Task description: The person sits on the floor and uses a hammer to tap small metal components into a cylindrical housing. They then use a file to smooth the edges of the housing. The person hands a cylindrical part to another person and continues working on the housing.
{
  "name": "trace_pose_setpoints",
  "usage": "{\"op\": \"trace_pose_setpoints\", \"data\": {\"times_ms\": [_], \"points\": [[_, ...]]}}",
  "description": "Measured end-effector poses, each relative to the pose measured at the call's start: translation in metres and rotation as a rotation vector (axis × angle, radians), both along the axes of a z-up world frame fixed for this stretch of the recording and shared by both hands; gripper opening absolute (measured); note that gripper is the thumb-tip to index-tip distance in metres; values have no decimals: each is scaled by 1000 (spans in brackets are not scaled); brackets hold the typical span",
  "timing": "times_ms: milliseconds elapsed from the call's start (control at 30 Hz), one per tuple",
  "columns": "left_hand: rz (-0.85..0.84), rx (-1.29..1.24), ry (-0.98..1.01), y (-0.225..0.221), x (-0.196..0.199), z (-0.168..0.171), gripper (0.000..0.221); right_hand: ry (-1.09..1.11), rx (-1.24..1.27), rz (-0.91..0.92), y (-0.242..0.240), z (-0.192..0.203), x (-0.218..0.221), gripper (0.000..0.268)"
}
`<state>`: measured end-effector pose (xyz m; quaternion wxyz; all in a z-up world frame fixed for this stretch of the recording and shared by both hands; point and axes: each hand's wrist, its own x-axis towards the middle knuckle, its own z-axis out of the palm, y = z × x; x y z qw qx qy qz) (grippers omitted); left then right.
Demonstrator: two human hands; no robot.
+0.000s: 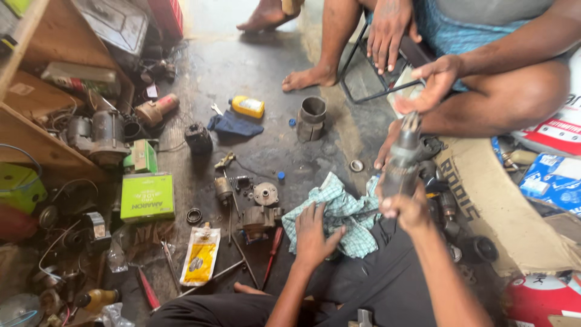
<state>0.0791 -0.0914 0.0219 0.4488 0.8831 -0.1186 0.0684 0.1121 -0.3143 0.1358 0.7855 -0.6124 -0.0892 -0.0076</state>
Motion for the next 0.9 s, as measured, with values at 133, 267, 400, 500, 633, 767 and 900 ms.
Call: {"op": "trace_pose_setpoints", "data": {"times_ms": [133,267,400,500,633,767,900], "points": [[-70,270,156,-21,5,-79,93,-82,51,6,-12,32,36,38],[-56,289,9,-36,10,-136,43,-120,22,-43,-24,43,60,39],[59,-14,135,-33,27,-157,29,-158,0,-70,-32,50,79,37],[188,-168,143,-30,31,-153,28,-201,-45,-76,-35,50,86,36],[289,-307,176,-26,33,-128,34,-211,-60,-123,-35,53,97,37],[288,-281,428,-20,29,-100,60,-257,2,-67,-35,58,108,37],[231,-74,284,-17,28,-84,64,-237,25,-73,-31,61,117,35]]}}
